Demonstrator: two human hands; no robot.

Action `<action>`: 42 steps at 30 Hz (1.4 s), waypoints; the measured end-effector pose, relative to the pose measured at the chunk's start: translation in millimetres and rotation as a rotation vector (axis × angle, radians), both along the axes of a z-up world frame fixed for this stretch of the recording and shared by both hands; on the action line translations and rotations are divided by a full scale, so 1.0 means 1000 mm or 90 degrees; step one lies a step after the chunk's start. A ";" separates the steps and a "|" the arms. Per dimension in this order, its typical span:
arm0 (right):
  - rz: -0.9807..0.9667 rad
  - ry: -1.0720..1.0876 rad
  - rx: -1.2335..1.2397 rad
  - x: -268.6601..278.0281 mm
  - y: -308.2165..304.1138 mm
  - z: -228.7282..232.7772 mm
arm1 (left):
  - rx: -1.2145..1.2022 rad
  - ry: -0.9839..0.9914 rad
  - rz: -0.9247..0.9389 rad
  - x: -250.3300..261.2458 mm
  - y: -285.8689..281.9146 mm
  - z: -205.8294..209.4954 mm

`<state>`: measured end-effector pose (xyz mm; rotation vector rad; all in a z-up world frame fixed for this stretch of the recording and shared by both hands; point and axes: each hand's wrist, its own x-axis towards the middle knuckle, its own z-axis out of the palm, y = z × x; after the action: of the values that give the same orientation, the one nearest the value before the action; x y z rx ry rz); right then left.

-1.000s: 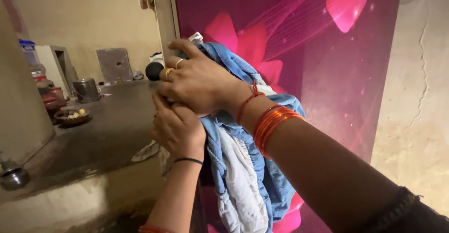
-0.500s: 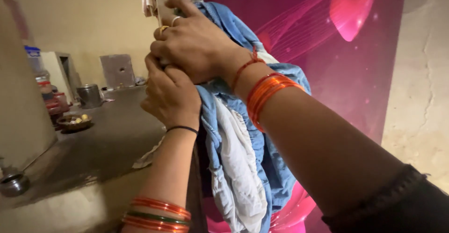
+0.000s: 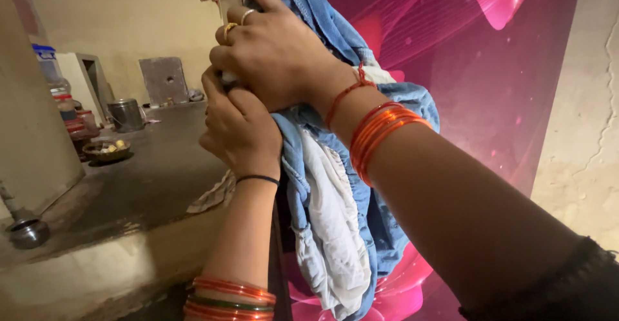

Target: The person wipes a large pink floral poster on a wall using a blue and white cloth. They scrub the edges and surface of the poster with both hands, moving the cloth across different areas to clean it.

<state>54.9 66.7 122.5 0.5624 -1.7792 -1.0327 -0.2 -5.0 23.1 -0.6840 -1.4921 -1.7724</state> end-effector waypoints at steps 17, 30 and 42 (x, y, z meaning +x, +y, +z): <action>-0.009 -0.048 -0.061 0.008 -0.009 -0.052 | 0.016 0.020 0.028 0.003 0.003 -0.053; -0.036 -0.082 -0.081 0.013 -0.013 -0.085 | 0.018 0.038 -0.005 0.014 -0.006 -0.087; -0.028 -0.085 -0.082 0.017 -0.016 -0.112 | 0.040 0.048 -0.001 0.020 -0.009 -0.114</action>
<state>71.5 50.9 10.4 0.5244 -1.9681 -0.9200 19.5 -14.1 -91.3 -0.7122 -1.3811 -1.7676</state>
